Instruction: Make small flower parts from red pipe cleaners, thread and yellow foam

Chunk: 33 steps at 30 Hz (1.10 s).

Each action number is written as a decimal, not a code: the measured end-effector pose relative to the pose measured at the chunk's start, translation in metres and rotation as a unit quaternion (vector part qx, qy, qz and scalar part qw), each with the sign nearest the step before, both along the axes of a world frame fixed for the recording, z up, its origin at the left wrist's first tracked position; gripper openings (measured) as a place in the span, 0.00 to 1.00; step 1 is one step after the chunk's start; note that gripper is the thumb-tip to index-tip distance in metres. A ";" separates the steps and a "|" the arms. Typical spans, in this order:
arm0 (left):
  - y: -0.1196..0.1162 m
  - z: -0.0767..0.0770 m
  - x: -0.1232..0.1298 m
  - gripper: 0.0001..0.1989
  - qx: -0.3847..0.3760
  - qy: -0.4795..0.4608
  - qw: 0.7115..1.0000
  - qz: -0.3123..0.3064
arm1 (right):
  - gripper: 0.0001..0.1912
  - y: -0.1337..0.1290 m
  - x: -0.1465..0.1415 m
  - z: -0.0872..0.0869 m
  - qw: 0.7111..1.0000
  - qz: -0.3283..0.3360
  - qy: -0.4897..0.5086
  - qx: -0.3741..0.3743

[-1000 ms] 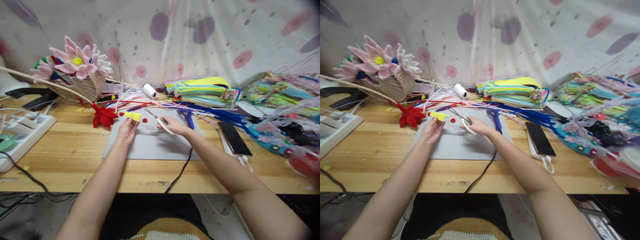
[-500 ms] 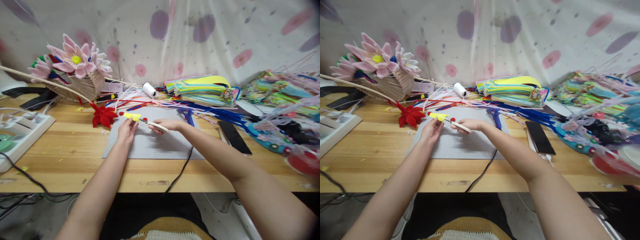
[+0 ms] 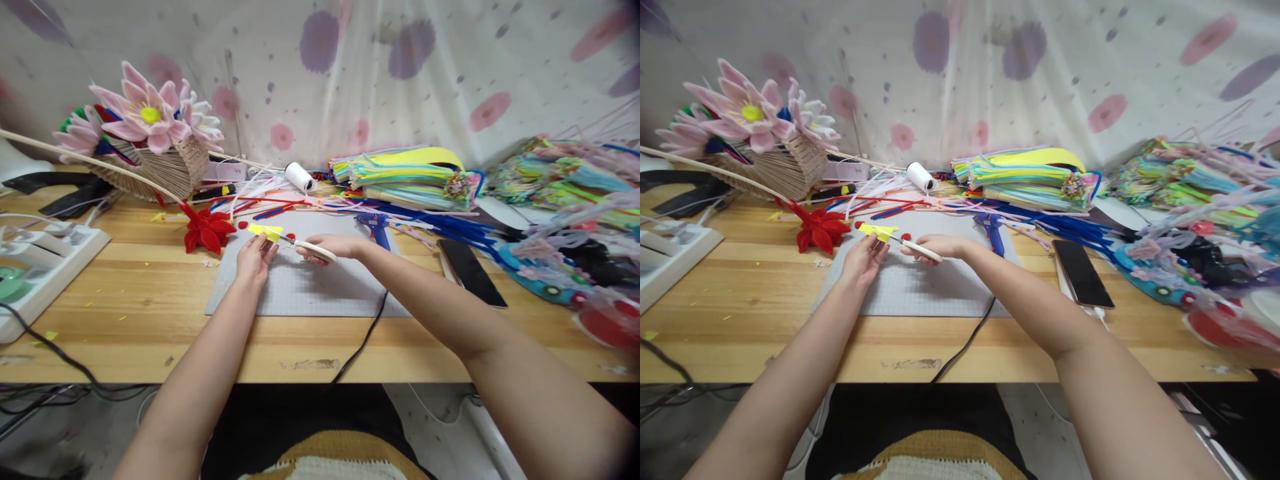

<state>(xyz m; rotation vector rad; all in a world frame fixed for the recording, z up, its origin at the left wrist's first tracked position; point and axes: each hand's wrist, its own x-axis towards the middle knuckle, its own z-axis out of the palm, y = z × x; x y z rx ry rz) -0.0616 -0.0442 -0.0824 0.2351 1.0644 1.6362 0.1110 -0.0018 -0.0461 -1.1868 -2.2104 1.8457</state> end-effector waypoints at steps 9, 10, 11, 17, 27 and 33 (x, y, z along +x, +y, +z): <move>0.000 0.002 0.000 0.04 -0.004 -0.011 1.000 -0.003 | 0.24 0.001 -0.001 0.001 1.000 0.025 0.005 0.011; 0.000 0.003 0.000 0.04 -0.005 -0.012 1.000 -0.003 | 0.23 0.001 -0.001 0.001 1.000 0.027 0.004 0.015; 0.000 0.002 0.000 0.03 -0.006 -0.013 1.000 -0.001 | 0.23 0.001 -0.001 0.002 0.999 0.027 0.003 0.018; 0.001 0.000 -0.001 0.02 -0.006 -0.008 1.000 0.003 | 0.24 0.000 -0.002 0.004 1.000 0.019 -0.006 0.021; 0.002 -0.003 -0.001 0.03 -0.001 -0.012 1.000 0.001 | 0.28 -0.001 -0.001 0.004 0.997 0.003 -0.037 0.065; 0.003 -0.004 -0.001 0.03 -0.002 -0.007 1.000 0.002 | 0.28 -0.002 0.000 0.003 0.993 0.009 -0.051 0.103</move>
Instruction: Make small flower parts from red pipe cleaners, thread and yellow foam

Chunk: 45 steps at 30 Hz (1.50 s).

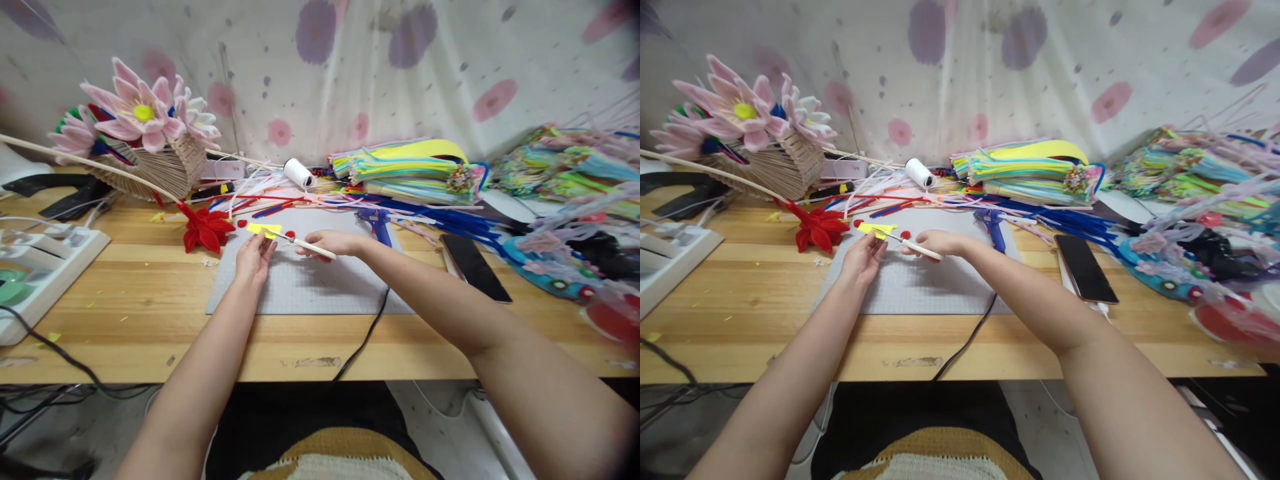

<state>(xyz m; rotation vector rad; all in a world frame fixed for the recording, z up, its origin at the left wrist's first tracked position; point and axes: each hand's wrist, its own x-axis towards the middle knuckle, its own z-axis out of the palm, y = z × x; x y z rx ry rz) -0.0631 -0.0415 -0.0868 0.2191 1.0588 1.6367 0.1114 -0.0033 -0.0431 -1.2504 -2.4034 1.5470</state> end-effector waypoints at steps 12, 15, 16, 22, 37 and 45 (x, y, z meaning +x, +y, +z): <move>-0.001 0.003 0.002 0.04 0.000 -0.018 1.000 0.005 | 0.28 -0.004 0.000 0.009 0.996 0.010 -0.056 0.076; -0.002 0.006 0.002 0.03 0.001 -0.021 1.000 0.002 | 0.28 -0.005 -0.001 0.011 0.993 0.016 -0.072 0.095; -0.002 0.007 0.002 0.03 0.001 -0.023 1.000 0.004 | 0.28 -0.005 -0.001 0.011 0.992 0.019 -0.078 0.100; -0.001 0.006 0.001 0.04 0.009 -0.019 0.999 0.027 | 0.28 -0.006 -0.001 0.012 0.989 0.022 -0.088 0.116; -0.002 -0.002 0.007 0.03 0.050 0.026 0.998 -0.005 | 0.26 -0.005 -0.010 0.008 0.997 0.019 -0.019 0.074; -0.001 -0.001 0.006 0.02 0.046 0.001 0.999 -0.003 | 0.26 -0.007 -0.012 0.008 0.992 0.015 -0.034 0.120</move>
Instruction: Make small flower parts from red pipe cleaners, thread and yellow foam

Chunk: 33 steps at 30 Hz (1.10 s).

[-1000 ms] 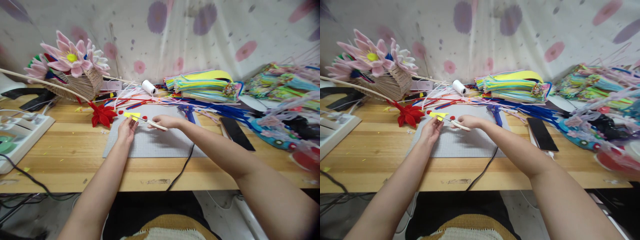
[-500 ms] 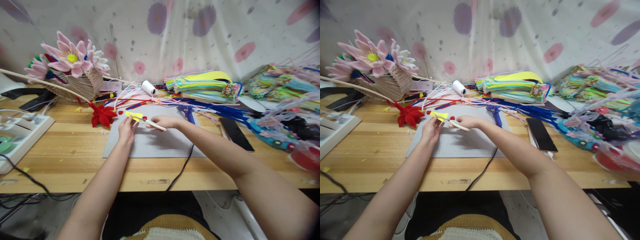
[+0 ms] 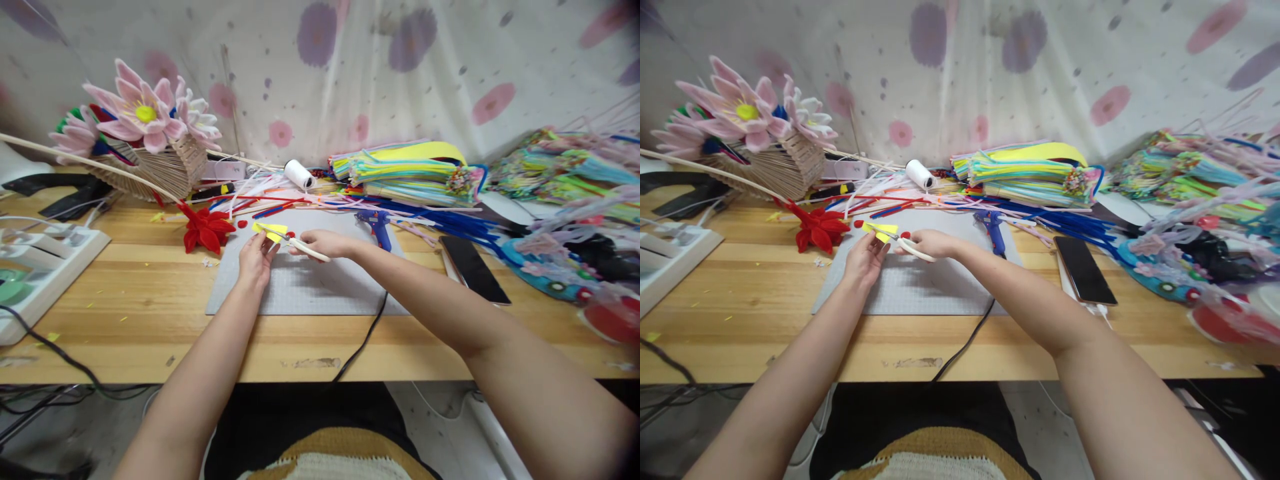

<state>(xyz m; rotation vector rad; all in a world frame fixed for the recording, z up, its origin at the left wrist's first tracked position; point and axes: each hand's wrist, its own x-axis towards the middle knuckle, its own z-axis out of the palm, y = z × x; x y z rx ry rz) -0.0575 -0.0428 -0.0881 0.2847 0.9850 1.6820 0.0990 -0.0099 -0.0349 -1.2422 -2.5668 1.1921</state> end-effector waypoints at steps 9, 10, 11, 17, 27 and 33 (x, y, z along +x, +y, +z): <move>-0.002 0.004 0.000 0.03 -0.001 0.005 1.000 0.008 | 0.27 0.001 -0.001 0.001 0.998 -0.003 -0.045 0.052; -0.002 0.004 -0.001 0.03 0.003 0.009 1.000 0.011 | 0.27 0.002 -0.002 0.002 0.997 -0.001 -0.048 0.055; -0.002 0.004 -0.001 0.03 0.007 0.013 1.000 0.014 | 0.27 0.002 -0.004 0.002 0.997 0.000 -0.048 0.056; -0.002 0.004 -0.003 0.05 0.032 0.033 0.999 0.015 | 0.28 0.007 -0.014 0.008 0.998 0.007 -0.040 0.048; 0.003 0.004 -0.015 0.02 0.030 0.021 0.997 0.061 | 0.30 0.019 -0.036 0.008 0.991 0.033 -0.062 0.110; 0.003 0.009 -0.021 0.01 0.014 0.012 0.993 0.118 | 0.28 0.021 -0.048 0.007 0.994 0.030 -0.049 0.090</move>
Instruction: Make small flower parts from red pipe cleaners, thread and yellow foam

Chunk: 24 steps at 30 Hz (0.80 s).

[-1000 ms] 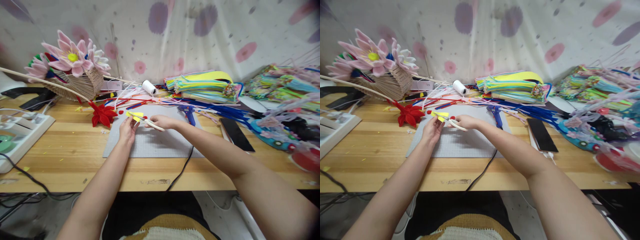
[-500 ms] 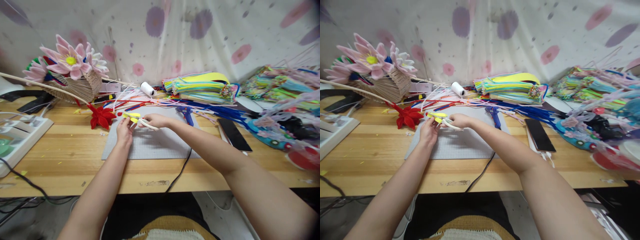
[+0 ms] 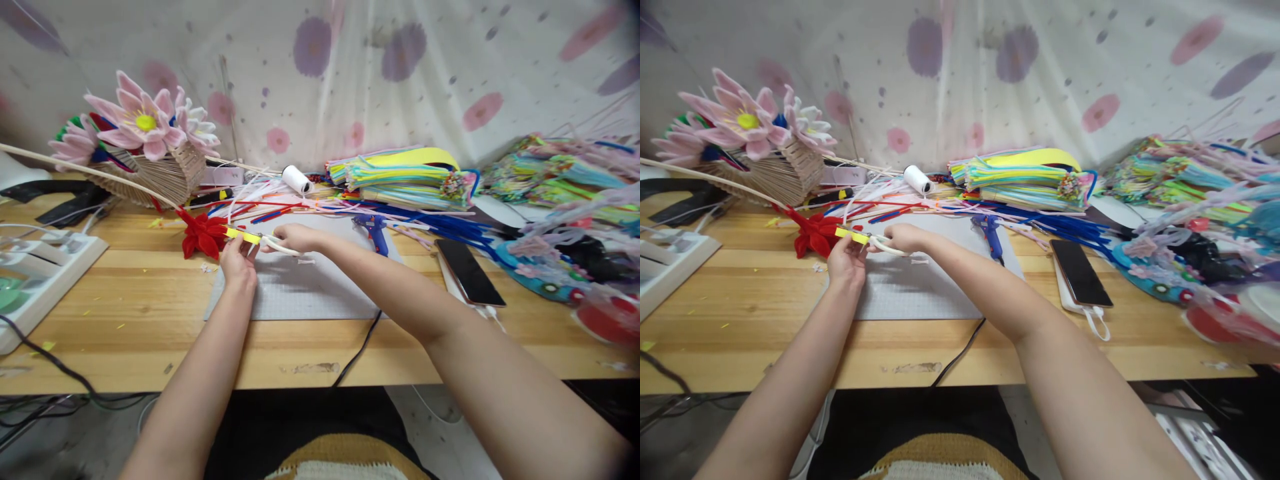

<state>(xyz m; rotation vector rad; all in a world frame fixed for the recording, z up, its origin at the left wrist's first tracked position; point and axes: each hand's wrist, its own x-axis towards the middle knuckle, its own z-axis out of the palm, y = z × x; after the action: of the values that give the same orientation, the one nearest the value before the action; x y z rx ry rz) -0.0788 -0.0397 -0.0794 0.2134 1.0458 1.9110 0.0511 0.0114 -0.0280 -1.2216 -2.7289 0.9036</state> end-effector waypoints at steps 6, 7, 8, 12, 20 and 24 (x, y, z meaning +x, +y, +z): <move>-0.002 0.016 -0.017 0.04 -0.022 -0.036 0.996 0.083 | 0.26 -0.002 0.019 0.005 0.997 -0.036 0.057 -0.035; -0.002 0.018 -0.020 0.05 -0.021 -0.037 0.995 0.088 | 0.25 -0.001 0.027 0.004 0.996 -0.057 0.056 -0.025; -0.002 0.019 -0.022 0.05 -0.021 -0.035 0.995 0.090 | 0.23 -0.001 0.036 0.003 0.995 -0.084 0.051 -0.010; -0.001 0.012 -0.018 0.02 -0.020 0.012 0.996 0.083 | 0.16 0.001 0.073 -0.013 0.973 -0.220 -0.016 0.066; -0.002 -0.009 0.015 0.09 -0.023 0.158 0.983 -0.094 | 0.19 -0.016 0.104 -0.051 0.921 -0.333 -0.078 0.188; -0.005 -0.012 0.024 0.09 -0.010 0.199 0.972 -0.123 | 0.10 -0.019 0.101 -0.057 0.920 -0.320 -0.001 0.228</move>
<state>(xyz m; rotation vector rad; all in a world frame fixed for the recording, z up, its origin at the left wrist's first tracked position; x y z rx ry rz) -0.0547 -0.0448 -0.0918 0.7054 1.2349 1.6663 0.1524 -0.0074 -0.0846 -1.7925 -2.0912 0.1798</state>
